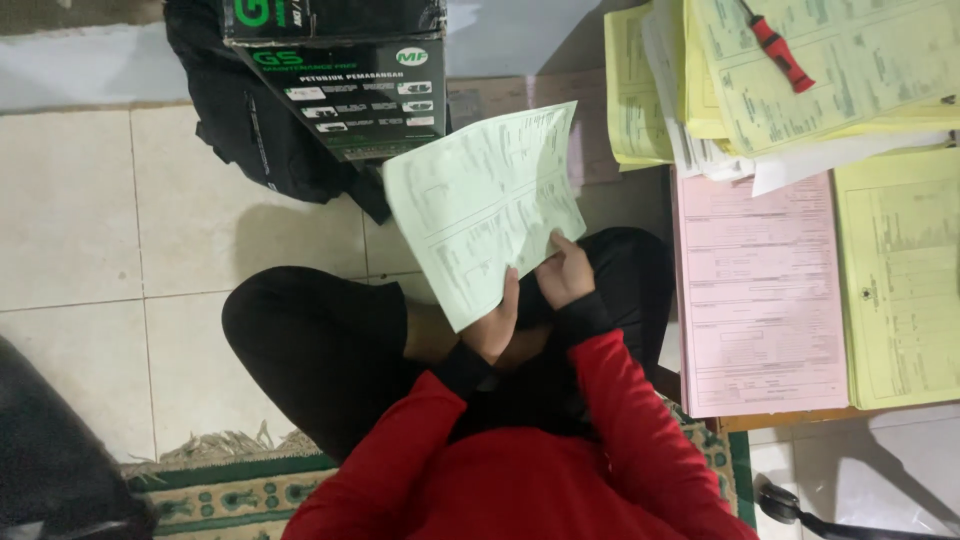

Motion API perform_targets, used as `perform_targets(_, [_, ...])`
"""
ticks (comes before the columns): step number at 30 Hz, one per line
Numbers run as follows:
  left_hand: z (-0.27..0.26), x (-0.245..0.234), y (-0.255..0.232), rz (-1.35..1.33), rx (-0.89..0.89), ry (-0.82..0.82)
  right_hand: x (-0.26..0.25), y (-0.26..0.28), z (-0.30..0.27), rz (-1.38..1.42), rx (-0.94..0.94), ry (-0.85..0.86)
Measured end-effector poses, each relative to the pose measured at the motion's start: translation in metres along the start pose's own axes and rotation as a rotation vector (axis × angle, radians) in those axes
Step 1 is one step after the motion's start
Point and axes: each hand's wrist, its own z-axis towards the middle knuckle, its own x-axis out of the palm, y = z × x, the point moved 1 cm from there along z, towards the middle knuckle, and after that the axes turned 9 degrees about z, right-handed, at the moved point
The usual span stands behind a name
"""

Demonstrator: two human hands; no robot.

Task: Sorting and organizing stacks of printed documents and forms while sitting on the floor.

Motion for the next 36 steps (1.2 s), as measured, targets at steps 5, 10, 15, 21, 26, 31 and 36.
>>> perform_targets(5, [0.014, 0.006, 0.002, -0.274, -0.232, 0.152, -0.014, 0.026, 0.064, 0.027, -0.103, 0.021])
perform_targets(10, [0.033, 0.018, 0.027, -0.248, -0.357, 0.409, -0.080, 0.061, 0.181, -0.056, -0.249, -0.054])
perform_targets(15, [0.034, 0.084, 0.089, -0.055, -0.238, 0.474, -0.021, 0.057, 0.121, -0.161, -0.217, -0.089])
perform_targets(21, [-0.008, 0.137, 0.175, -0.259, -0.825, 0.567, -0.027, 0.050, 0.124, -0.139, -0.090, -0.175])
perform_targets(26, [0.003, 0.129, 0.158, -0.519, -0.915, 0.468, -0.025, 0.049, 0.109, -0.232, 0.027, -0.069])
perform_targets(31, [0.019, 0.118, 0.148, -0.652, -1.019, 0.399, 0.028, 0.043, 0.045, -0.315, 0.072, 0.004])
perform_targets(36, [0.023, 0.118, 0.144, -0.617, -1.011, 0.449, 0.003, 0.046, 0.072, -0.263, 0.063, -0.018])
